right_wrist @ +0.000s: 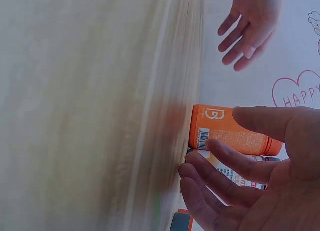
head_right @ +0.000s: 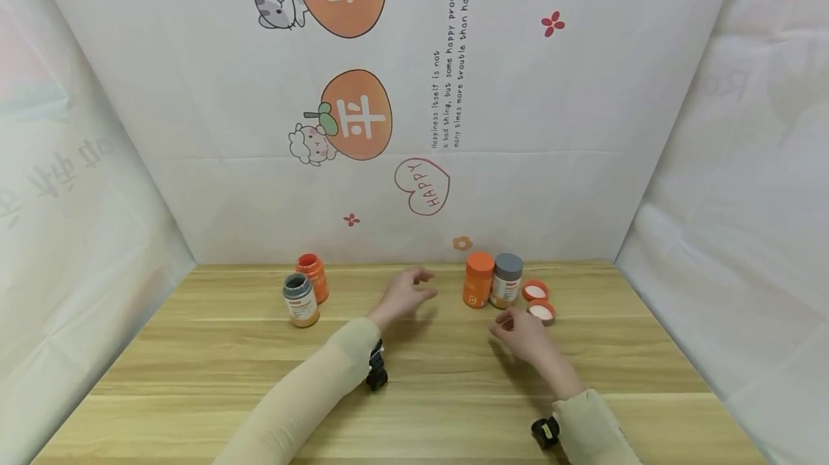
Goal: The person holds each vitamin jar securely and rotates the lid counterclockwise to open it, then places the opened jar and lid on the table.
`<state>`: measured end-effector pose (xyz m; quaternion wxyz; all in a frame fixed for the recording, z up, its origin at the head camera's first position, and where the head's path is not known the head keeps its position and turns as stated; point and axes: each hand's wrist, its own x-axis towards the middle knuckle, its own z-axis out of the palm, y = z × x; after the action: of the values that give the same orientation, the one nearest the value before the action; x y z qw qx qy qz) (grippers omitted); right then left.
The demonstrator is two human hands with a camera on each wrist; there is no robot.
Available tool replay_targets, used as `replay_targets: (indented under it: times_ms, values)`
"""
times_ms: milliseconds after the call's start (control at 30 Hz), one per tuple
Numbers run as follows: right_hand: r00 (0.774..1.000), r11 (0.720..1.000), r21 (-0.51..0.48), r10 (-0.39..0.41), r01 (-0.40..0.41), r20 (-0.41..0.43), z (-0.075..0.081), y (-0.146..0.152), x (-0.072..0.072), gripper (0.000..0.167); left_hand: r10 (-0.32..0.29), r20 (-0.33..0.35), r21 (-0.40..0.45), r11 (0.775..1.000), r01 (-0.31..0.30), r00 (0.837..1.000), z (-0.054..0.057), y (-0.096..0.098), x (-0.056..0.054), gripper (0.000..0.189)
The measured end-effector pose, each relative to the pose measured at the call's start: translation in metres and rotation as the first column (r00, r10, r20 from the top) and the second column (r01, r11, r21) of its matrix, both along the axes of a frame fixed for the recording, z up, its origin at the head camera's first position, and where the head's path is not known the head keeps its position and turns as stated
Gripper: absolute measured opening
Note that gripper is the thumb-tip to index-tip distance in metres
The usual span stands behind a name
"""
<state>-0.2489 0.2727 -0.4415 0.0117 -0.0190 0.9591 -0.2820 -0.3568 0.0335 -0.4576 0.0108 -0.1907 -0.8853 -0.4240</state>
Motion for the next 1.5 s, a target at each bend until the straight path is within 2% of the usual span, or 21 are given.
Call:
replay_targets:
  times_ms: [500, 800, 1200, 1500]
  values:
    - [1.000, 1.000, -0.014, 0.008, -0.008, 0.003, 0.002, -0.005, -0.003, 0.038, -0.036, 0.028, -0.024, 0.999, 0.037, 0.999, 0.001, 0.020, -0.003, 0.037]
    - [1.000, 0.999, -0.028, 0.019, -0.019, 0.003, 0.001, -0.009, -0.002, 0.036, -0.040, 0.022, -0.020, 0.999, 0.040, 0.999, -0.007, 0.031, -0.005, 0.038]
    - [1.000, 1.000, -0.023, 0.007, -0.007, 0.013, -0.001, -0.013, -0.007, 0.036, -0.031, 0.030, -0.046, 0.998, 0.032, 0.999, -0.005, 0.054, -0.006, 0.043]
    - [0.999, 0.999, -0.019, 0.029, -0.030, -0.029, 0.001, -0.015, -0.006, 0.034, -0.008, 0.091, 0.020, 1.000, 0.006, 0.996, 0.003, 0.070, -0.004, 0.054]
